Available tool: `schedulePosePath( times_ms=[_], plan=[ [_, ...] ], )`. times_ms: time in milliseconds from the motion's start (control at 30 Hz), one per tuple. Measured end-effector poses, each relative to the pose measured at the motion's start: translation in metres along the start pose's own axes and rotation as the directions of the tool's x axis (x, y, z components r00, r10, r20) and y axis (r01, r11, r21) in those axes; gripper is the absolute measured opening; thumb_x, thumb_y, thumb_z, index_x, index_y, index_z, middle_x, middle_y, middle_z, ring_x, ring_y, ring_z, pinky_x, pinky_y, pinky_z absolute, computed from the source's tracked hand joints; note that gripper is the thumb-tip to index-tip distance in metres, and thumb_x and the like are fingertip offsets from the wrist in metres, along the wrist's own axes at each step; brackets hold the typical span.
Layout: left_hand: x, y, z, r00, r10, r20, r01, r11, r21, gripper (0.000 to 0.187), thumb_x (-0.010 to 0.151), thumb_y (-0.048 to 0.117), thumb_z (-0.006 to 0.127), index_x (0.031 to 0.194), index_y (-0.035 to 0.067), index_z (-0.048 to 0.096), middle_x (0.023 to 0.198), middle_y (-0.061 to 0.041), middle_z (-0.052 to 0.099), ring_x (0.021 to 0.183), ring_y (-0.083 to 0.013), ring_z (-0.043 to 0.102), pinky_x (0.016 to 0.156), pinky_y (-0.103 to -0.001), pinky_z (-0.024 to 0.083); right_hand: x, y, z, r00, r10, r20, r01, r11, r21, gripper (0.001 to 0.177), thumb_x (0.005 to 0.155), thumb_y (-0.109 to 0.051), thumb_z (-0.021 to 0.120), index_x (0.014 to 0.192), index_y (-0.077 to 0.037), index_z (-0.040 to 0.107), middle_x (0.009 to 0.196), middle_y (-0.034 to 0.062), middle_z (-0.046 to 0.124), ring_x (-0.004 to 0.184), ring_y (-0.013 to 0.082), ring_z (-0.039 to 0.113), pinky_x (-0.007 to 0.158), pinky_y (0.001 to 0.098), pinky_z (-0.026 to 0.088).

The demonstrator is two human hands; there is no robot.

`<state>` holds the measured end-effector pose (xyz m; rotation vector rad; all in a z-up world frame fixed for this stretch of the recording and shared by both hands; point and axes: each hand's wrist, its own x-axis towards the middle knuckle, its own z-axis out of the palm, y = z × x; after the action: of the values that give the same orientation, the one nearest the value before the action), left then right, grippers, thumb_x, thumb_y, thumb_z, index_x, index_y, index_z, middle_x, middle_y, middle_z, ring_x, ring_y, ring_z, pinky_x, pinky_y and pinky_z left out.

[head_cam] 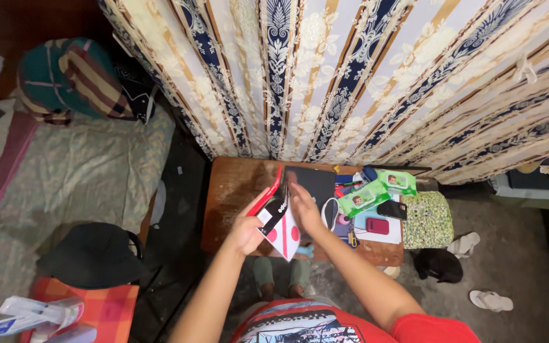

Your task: The person wipes the surfaces of several items on a table with a cloth, including a notebook, a small box, a power adapter, and a laptop. They then move the cleaned items to an ironing board.

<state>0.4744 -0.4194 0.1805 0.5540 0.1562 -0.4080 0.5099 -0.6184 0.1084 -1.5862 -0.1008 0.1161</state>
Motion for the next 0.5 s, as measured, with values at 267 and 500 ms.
schedulePosePath(
  times_ms=[267,500],
  plan=[
    [-0.009,0.009,0.033,0.999,0.015,0.051,-0.012,0.998,-0.061,0.094,0.067,-0.017,0.041,0.159,0.002,0.035,0.152,-0.021,0.052,0.137,-0.0322,0.054,0.116,-0.044,0.042,-0.011,-0.008,-0.016,0.784,0.562,0.264,-0.554,0.442,0.705,0.065,0.091,-0.052,0.051,0.138,-0.007,0.056,0.139,0.0165,0.057,0.127,0.0319,0.054,0.106,0.0489,0.041],
    [-0.005,0.006,0.028,0.980,0.087,-0.181,-0.069,0.992,0.104,0.098,0.064,-0.019,0.041,0.156,0.015,0.036,0.151,-0.016,0.049,0.135,-0.0321,0.053,0.111,-0.047,0.042,-0.007,-0.032,-0.060,0.855,0.404,0.326,-0.497,0.454,0.740,0.057,0.087,-0.044,0.058,0.131,-0.009,0.058,0.126,0.0117,0.066,0.113,0.0258,0.066,0.095,0.0443,0.053]
  ],
)
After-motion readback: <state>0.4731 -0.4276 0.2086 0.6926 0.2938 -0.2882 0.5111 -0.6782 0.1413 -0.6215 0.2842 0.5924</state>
